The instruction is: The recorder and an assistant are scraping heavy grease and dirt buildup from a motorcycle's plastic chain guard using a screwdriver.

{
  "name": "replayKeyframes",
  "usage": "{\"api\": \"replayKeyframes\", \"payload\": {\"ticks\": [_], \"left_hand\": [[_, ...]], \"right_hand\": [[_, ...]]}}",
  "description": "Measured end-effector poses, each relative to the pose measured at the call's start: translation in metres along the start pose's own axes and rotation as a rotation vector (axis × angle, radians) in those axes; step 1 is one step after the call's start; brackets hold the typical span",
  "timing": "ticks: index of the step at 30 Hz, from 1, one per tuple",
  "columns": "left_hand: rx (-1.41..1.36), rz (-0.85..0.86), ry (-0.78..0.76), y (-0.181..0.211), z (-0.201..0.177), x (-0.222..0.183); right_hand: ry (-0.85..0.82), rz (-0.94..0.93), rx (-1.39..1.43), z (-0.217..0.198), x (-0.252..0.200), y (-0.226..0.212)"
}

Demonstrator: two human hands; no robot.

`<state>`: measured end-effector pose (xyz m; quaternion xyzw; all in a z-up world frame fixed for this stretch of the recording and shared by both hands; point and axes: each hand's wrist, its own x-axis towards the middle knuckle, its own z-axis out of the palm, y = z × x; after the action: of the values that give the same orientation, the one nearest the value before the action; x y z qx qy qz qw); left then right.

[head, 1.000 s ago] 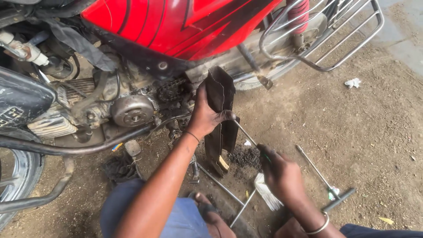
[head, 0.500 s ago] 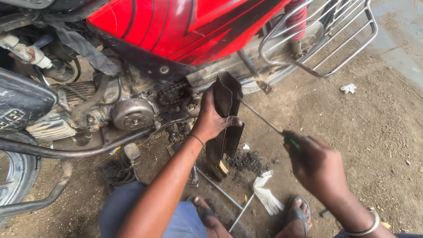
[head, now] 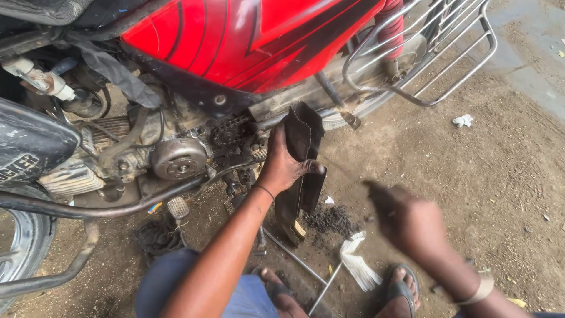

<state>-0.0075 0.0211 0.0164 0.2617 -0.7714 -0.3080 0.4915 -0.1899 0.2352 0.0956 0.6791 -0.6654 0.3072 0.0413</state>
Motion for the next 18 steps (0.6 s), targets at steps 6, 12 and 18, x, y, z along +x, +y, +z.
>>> {"api": "replayKeyframes", "payload": {"ticks": [6, 12, 18], "left_hand": [[0.067, 0.014, 0.012, 0.006, 0.01, -0.001], [0.092, -0.034, 0.089, -0.016, -0.005, -0.003], [-0.111, 0.038, 0.065, 0.004, -0.007, 0.0]], "right_hand": [[0.005, 0.199, 0.011, -0.029, 0.031, 0.012], [0.08, 0.161, 0.093, 0.001, -0.032, 0.028], [-0.085, 0.026, 0.115, 0.002, -0.032, 0.021]]}}
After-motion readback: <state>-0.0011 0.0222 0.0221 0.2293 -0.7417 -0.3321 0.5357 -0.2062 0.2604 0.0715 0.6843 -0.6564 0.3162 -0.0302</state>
